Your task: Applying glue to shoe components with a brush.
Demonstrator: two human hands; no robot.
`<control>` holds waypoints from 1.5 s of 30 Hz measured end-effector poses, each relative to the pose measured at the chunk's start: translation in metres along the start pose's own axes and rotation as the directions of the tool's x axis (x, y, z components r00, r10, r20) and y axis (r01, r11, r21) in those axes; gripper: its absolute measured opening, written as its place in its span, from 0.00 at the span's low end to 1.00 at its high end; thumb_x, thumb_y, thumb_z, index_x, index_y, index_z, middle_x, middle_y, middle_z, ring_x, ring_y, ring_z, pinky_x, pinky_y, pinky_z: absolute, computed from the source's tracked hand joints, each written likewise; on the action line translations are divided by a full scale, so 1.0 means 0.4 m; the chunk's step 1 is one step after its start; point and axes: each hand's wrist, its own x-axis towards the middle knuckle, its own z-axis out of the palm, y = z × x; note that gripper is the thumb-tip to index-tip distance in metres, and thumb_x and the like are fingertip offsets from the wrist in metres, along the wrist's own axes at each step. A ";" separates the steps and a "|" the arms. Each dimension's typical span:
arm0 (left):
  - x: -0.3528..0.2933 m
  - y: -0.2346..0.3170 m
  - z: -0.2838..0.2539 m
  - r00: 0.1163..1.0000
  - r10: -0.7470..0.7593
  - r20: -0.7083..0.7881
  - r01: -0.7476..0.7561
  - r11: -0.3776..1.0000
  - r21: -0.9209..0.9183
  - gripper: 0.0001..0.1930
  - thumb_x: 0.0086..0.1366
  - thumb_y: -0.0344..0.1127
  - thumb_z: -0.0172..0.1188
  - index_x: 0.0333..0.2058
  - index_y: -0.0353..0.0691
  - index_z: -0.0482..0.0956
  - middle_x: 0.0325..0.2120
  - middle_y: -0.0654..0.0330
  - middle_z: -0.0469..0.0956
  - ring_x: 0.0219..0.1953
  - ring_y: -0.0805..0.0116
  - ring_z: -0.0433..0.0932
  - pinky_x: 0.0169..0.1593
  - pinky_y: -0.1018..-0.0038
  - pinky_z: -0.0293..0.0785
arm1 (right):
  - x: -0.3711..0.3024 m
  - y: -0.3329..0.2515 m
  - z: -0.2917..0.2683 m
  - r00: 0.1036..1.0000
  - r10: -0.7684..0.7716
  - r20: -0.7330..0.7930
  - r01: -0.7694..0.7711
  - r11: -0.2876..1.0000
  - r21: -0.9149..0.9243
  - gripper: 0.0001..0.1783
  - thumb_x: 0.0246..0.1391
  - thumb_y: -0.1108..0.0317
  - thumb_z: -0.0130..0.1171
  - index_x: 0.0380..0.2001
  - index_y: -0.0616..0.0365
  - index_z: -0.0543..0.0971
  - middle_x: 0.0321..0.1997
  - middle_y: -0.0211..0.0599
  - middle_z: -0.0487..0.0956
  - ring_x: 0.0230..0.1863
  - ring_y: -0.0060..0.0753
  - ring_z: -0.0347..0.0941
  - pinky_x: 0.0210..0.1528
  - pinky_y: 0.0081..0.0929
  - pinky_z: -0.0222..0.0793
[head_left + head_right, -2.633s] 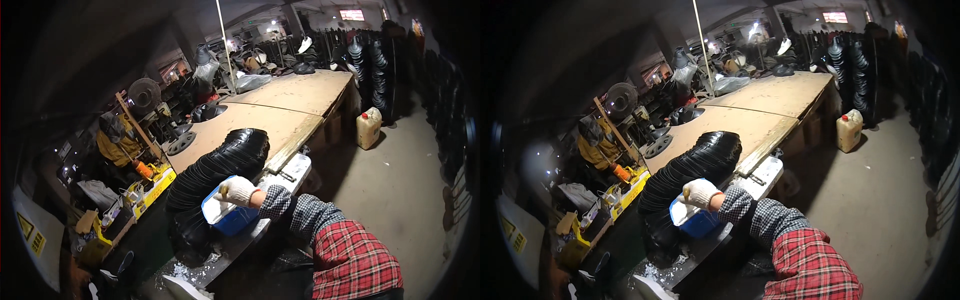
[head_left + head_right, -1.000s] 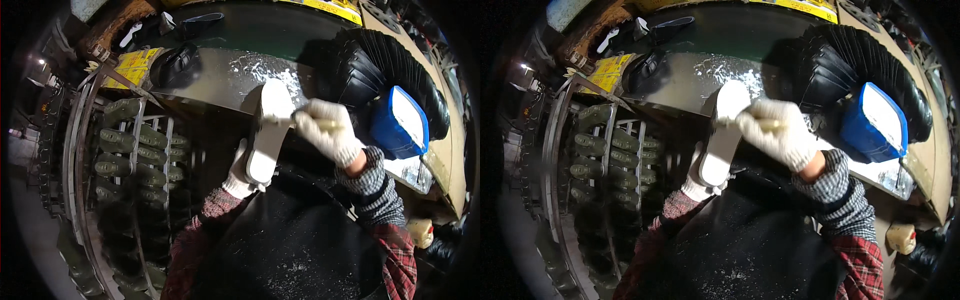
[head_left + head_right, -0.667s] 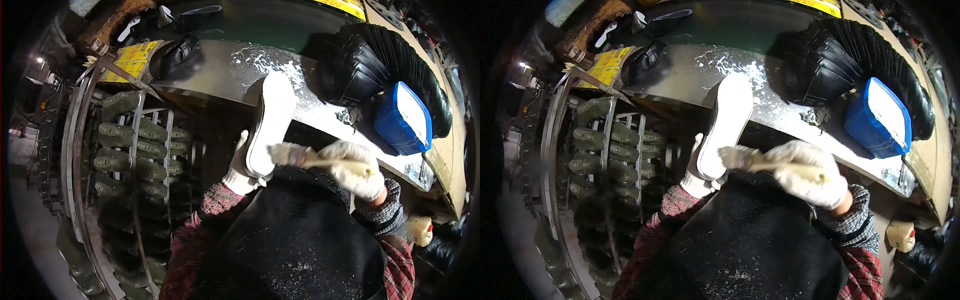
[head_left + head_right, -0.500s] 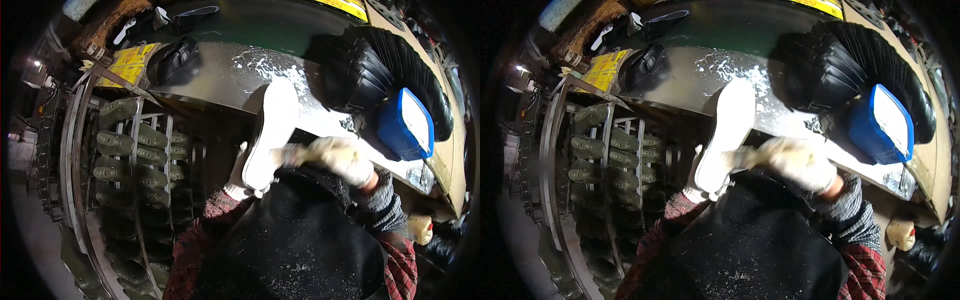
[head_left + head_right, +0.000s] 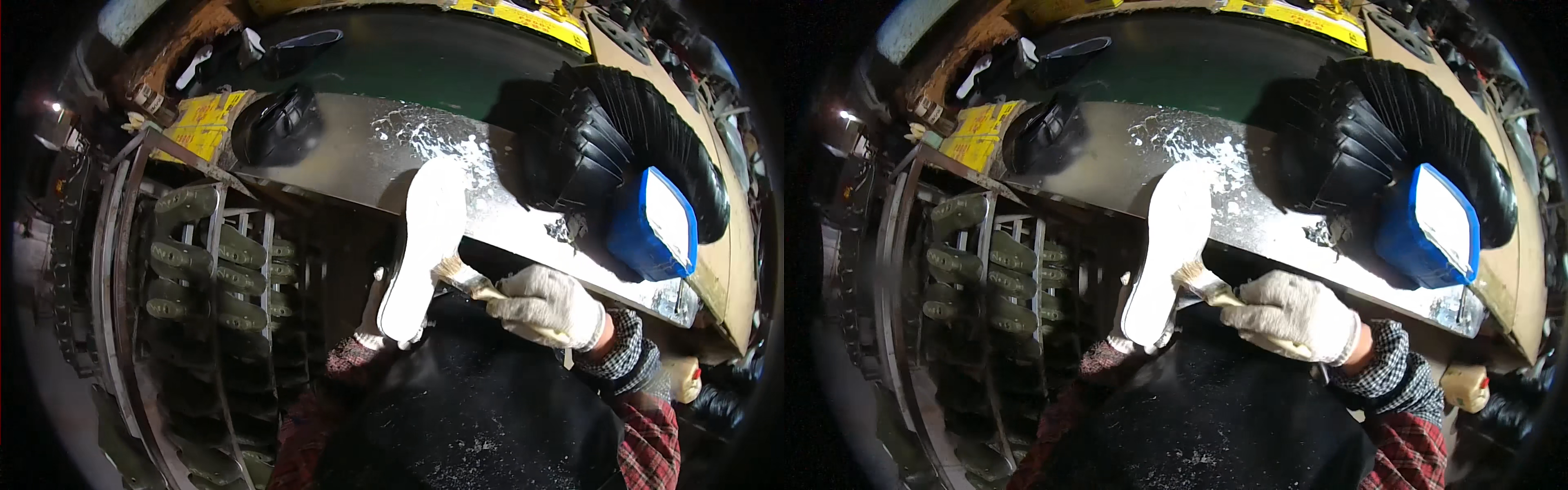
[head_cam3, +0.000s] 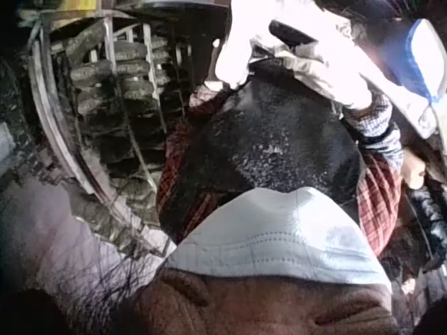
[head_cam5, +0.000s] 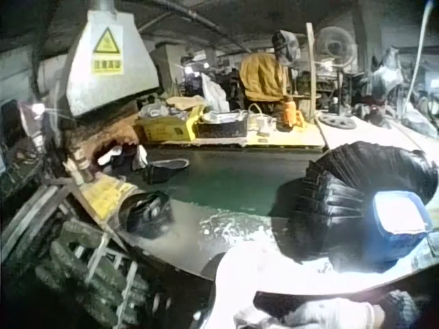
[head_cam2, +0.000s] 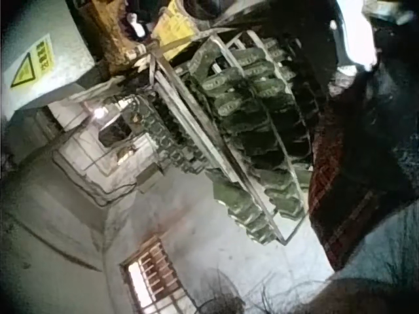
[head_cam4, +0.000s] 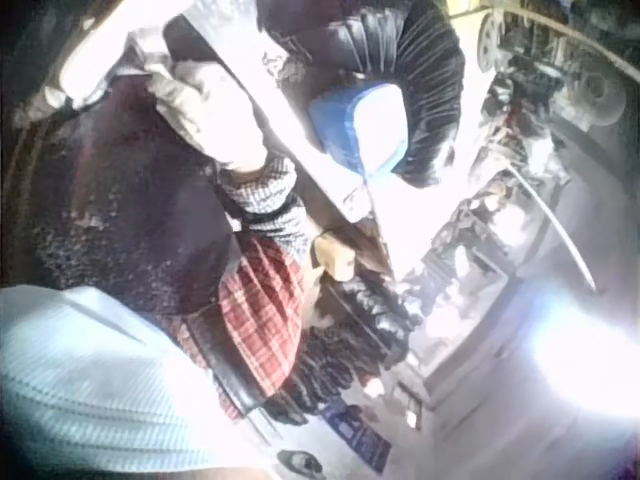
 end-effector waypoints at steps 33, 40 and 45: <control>-0.039 0.609 0.245 0.481 0.594 0.645 -0.386 -0.518 0.764 0.26 0.66 0.27 0.51 0.64 0.38 0.64 0.59 0.50 0.69 0.55 0.54 0.73 0.55 0.61 0.75 | -0.238 -0.091 -0.297 0.225 0.198 -0.954 -0.668 0.744 -0.003 0.13 0.63 0.72 0.57 0.48 0.69 0.77 0.37 0.38 0.82 0.32 0.22 0.76 0.35 0.17 0.72; -0.005 0.123 0.299 0.800 0.595 0.074 -0.453 0.519 0.724 0.22 0.70 0.31 0.54 0.62 0.43 0.67 0.47 0.47 0.79 0.41 0.57 0.81 0.40 0.59 0.83 | -0.358 -0.072 -0.383 0.212 0.420 -0.882 -0.847 0.529 0.048 0.12 0.59 0.62 0.64 0.36 0.61 0.82 0.26 0.34 0.80 0.28 0.20 0.73 0.32 0.19 0.69; 0.002 0.006 0.307 0.836 0.524 0.163 -0.381 0.340 0.860 0.19 0.66 0.30 0.58 0.54 0.31 0.72 0.47 0.49 0.79 0.45 0.57 0.80 0.49 0.60 0.78 | -0.432 -0.120 -0.327 0.391 0.126 -0.912 -0.872 0.367 -0.324 0.07 0.53 0.75 0.67 0.36 0.61 0.81 0.30 0.37 0.81 0.30 0.24 0.77 0.36 0.22 0.73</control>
